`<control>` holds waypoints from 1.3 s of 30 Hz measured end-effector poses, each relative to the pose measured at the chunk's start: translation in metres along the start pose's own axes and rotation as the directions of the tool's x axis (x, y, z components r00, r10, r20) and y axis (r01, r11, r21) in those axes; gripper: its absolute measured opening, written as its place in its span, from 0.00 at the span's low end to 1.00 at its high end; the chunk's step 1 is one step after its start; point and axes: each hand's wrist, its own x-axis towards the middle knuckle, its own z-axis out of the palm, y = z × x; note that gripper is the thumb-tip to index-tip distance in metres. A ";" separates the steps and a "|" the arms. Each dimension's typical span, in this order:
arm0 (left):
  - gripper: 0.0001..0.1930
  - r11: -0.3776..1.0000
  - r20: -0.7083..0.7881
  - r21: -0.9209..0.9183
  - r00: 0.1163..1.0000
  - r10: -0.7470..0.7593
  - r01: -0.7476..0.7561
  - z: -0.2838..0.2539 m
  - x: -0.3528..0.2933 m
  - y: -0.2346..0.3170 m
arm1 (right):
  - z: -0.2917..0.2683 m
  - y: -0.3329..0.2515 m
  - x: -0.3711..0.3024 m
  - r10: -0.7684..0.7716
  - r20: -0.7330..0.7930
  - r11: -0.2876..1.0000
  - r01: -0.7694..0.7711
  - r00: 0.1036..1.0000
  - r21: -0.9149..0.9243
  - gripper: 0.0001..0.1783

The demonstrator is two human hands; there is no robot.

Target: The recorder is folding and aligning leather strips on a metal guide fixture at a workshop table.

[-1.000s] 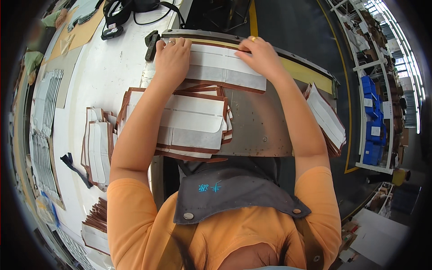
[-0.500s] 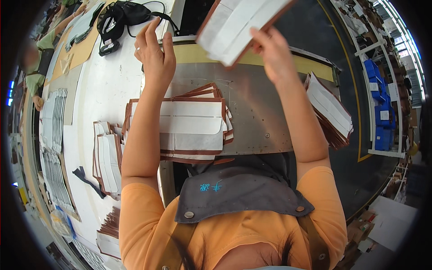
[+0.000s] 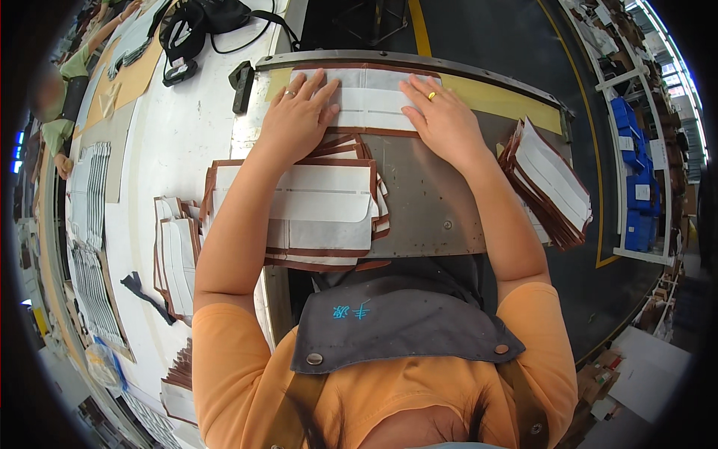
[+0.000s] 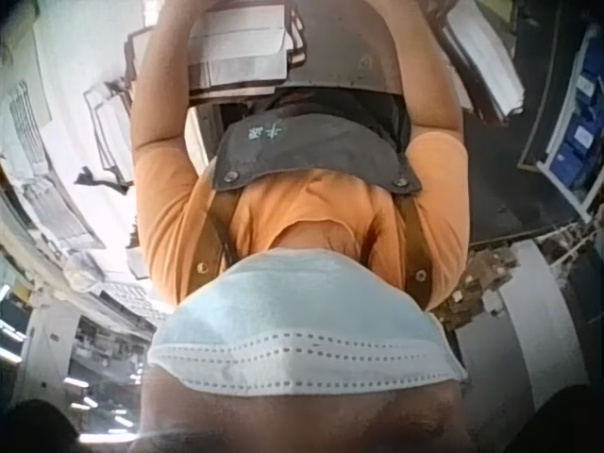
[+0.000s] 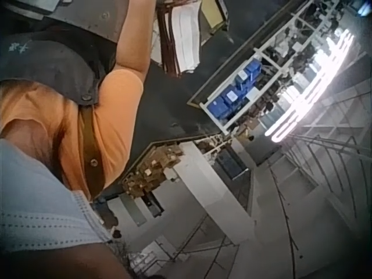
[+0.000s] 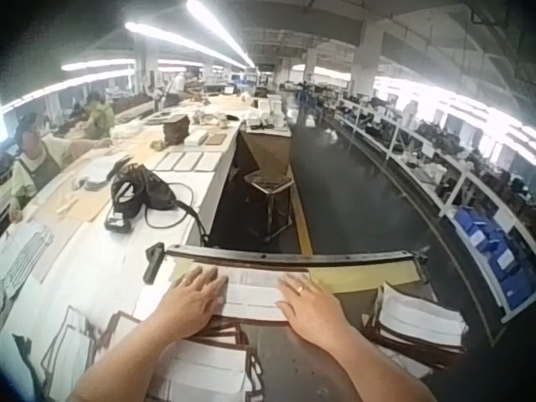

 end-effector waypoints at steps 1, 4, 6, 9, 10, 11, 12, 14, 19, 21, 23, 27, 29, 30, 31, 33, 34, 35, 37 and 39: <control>0.22 1.000 0.010 -0.004 1.000 -0.011 0.011 0.000 0.002 0.000 | -0.003 0.001 0.002 0.028 0.063 0.999 -0.026 0.998 -0.026 0.22; 0.23 1.000 -0.028 0.001 1.000 -0.003 0.003 0.010 0.006 -0.002 | 0.006 0.008 0.004 0.017 0.016 0.999 -0.017 1.000 -0.045 0.22; 0.23 1.000 -0.021 0.004 1.000 -0.013 0.013 0.012 0.009 -0.002 | 0.007 0.011 0.007 0.025 0.027 0.998 -0.024 0.999 -0.054 0.22; 0.23 1.000 -0.051 0.010 0.999 -0.010 0.010 0.016 0.009 -0.004 | 0.010 0.010 0.007 -0.001 -0.012 0.995 0.000 1.000 -0.097 0.22; 0.23 1.000 -0.086 0.010 0.996 0.006 -0.005 0.016 0.009 -0.004 | 0.011 0.009 0.006 -0.032 -0.057 0.991 0.024 0.998 -0.133 0.21; 0.23 1.000 -0.086 0.008 0.996 0.005 -0.005 0.016 0.008 -0.003 | 0.009 0.008 0.006 -0.033 -0.055 0.991 0.025 0.998 -0.134 0.21; 0.23 0.996 -0.137 0.087 0.990 0.009 0.003 0.015 0.006 -0.001 | 0.006 0.007 0.006 -0.019 -0.053 0.996 0.014 0.998 -0.089 0.20; 0.22 0.986 -0.186 0.163 0.982 0.013 0.017 0.010 0.006 0.003 | 0.002 0.005 0.008 -0.008 -0.047 0.999 0.006 0.999 -0.042 0.20; 0.17 0.998 -0.199 0.064 0.980 -0.009 0.023 0.005 0.008 0.005 | -0.001 0.002 0.010 -0.063 -0.060 0.991 0.055 0.996 -0.120 0.18; 0.16 0.999 -0.200 0.049 0.980 -0.008 0.018 0.009 0.006 0.005 | 0.000 0.001 0.009 -0.056 -0.046 0.991 0.050 0.997 -0.122 0.18; 0.16 0.999 -0.206 0.034 0.978 -0.010 0.017 0.008 0.006 0.006 | -0.003 0.001 0.014 -0.055 -0.034 0.991 0.051 0.998 -0.126 0.18; 0.16 0.999 -0.177 0.049 0.984 0.003 0.006 0.003 0.006 0.009 | 0.000 0.001 0.039 -0.122 -0.006 0.992 0.122 0.992 0.029 0.17; 0.17 0.999 -0.187 0.042 0.982 0.011 -0.003 0.002 0.006 0.008 | 0.011 -0.010 0.060 -0.153 -0.092 0.957 0.171 0.984 0.233 0.16; 0.18 1.000 -0.161 0.008 0.987 -0.011 0.012 0.003 0.008 0.007 | 0.019 -0.016 0.072 -0.153 -0.097 0.958 0.172 0.983 0.230 0.16; 0.19 0.999 -0.132 -0.025 0.991 -0.032 0.029 0.004 0.010 0.007 | 0.030 -0.019 0.083 -0.193 -0.092 0.941 0.210 0.977 0.266 0.17; 0.20 0.997 -0.173 -0.064 0.984 -0.054 0.043 0.004 0.013 0.004 | 0.043 -0.030 0.099 -0.227 -0.096 0.922 0.246 0.969 0.300 0.18; 0.21 0.992 -0.207 -0.110 0.974 -0.090 0.068 0.005 0.012 0.001 | 0.046 -0.039 0.104 -0.252 -0.071 0.923 0.262 0.965 0.281 0.16; 0.21 0.992 -0.208 -0.106 0.974 -0.090 0.069 0.008 0.014 -0.003 | 0.048 -0.045 0.108 -0.275 -0.044 0.925 0.276 0.961 0.261 0.15; 0.21 0.988 -0.352 -0.144 0.930 -0.107 0.059 0.011 0.018 -0.010 | 0.048 -0.054 0.104 -0.280 -0.041 0.940 0.283 0.959 0.189 0.13; 0.21 0.995 -0.301 -0.028 0.949 -0.099 0.095 0.011 0.017 -0.009 | 0.048 -0.055 0.099 -0.308 -0.101 0.942 0.318 0.946 0.105 0.08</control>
